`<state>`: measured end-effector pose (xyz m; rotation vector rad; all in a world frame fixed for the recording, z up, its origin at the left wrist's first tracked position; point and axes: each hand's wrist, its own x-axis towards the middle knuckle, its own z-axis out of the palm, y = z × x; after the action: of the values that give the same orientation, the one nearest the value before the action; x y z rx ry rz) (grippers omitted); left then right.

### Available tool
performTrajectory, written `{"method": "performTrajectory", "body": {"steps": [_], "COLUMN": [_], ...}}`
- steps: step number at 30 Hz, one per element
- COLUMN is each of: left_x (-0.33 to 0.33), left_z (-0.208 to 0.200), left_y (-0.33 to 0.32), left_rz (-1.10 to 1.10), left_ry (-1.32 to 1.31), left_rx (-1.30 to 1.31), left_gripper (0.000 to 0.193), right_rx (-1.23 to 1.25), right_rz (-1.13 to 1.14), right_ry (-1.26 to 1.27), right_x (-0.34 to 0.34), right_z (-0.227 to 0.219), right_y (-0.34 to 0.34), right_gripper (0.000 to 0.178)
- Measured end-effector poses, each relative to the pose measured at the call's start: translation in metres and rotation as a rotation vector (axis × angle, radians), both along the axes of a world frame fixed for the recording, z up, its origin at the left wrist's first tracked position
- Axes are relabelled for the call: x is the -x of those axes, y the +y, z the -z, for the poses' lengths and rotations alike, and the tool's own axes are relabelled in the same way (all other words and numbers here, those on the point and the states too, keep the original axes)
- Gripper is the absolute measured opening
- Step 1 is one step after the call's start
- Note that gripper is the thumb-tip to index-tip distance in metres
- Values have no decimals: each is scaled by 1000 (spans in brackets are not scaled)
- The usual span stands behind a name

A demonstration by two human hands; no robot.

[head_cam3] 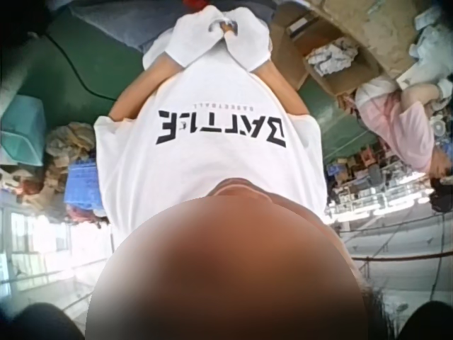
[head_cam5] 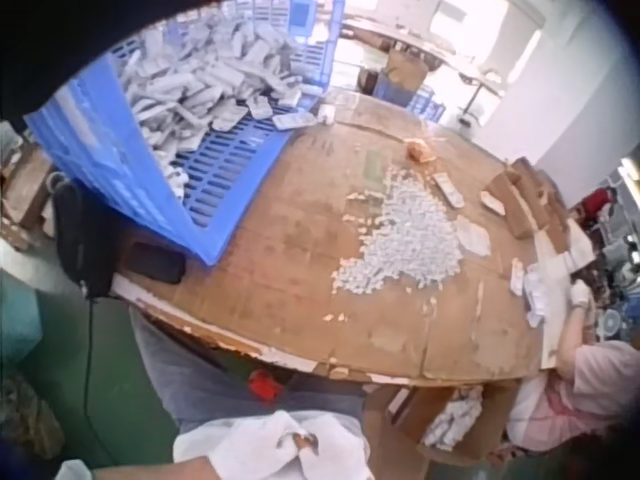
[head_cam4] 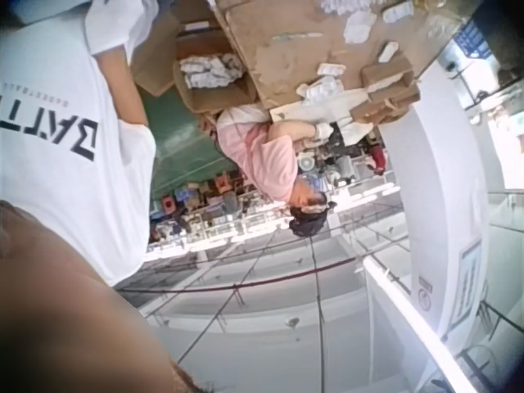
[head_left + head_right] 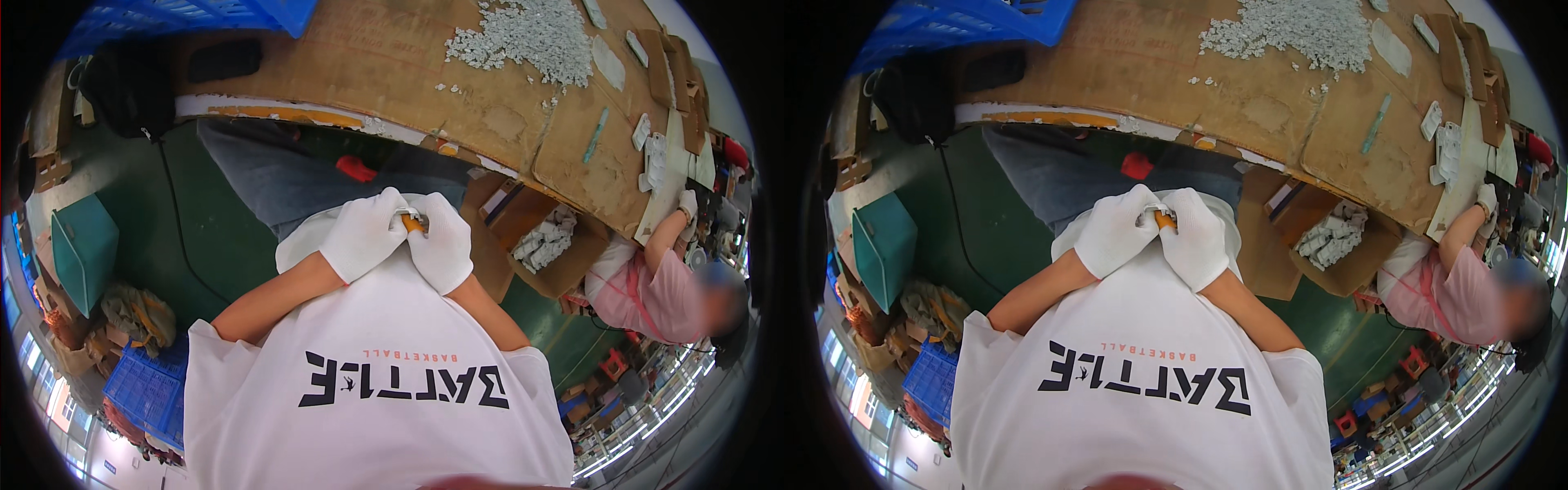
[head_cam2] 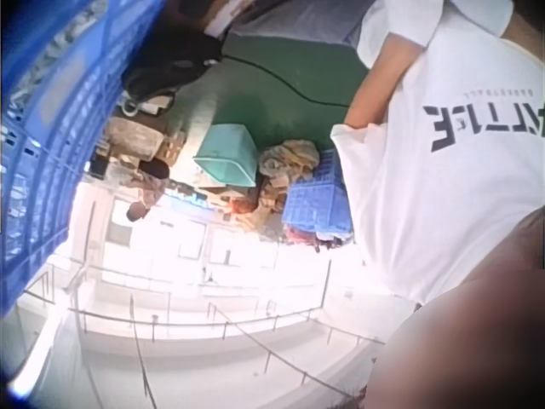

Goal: The person picks up a plastic housing and a small component, fits the component into the housing, and presses it into place. They then set the assembled unit aside on the table and reach into a blue crate to retrieve another housing to repeat the process.

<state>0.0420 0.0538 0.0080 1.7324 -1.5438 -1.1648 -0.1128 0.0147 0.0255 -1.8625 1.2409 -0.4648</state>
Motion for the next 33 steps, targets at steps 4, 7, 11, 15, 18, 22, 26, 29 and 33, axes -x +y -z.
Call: {"method": "performTrajectory", "body": {"steps": [4, 7, 11, 15, 18, 22, 26, 29, 33], "left_x": [-2, -6, -2, 1, 2, 1, 1, 1, 1], "left_z": [5, 2, 5, 2, 1, -2, -1, -2, -7], "left_y": [-1, -4, -5, -9, -12, -14, -10, -10, -10], "left_rz": [30, 63, 71, 51, 50, 18, 14, -6, 4], "left_ry": [1, 64, 37, 87, 96, 135, 93, 115, 91], "left_rx": [-33, -31, -46, -107, -164, -128, -151, -180, -176], "left_gripper": [11, 11, 10, 9, 8, 8, 9, 9, 10], "right_rx": [29, -6, -3, -70, -146, -150, -161, -175, -179], "right_rz": [-3, 30, 31, 28, 54, 53, 66, 64, 74], "right_ry": [-13, 12, 26, 64, 18, -65, -88, -62, -69], "right_x": [0, 1, 3, 9, 12, 13, 11, 11, 13], "right_z": [4, 4, 7, 6, 0, -8, -7, -4, -4], "right_y": [2, 4, 4, 3, 5, 5, 4, 4, 4], "right_gripper": [17, 17, 16, 19, 24, 28, 30, 30, 29]}}
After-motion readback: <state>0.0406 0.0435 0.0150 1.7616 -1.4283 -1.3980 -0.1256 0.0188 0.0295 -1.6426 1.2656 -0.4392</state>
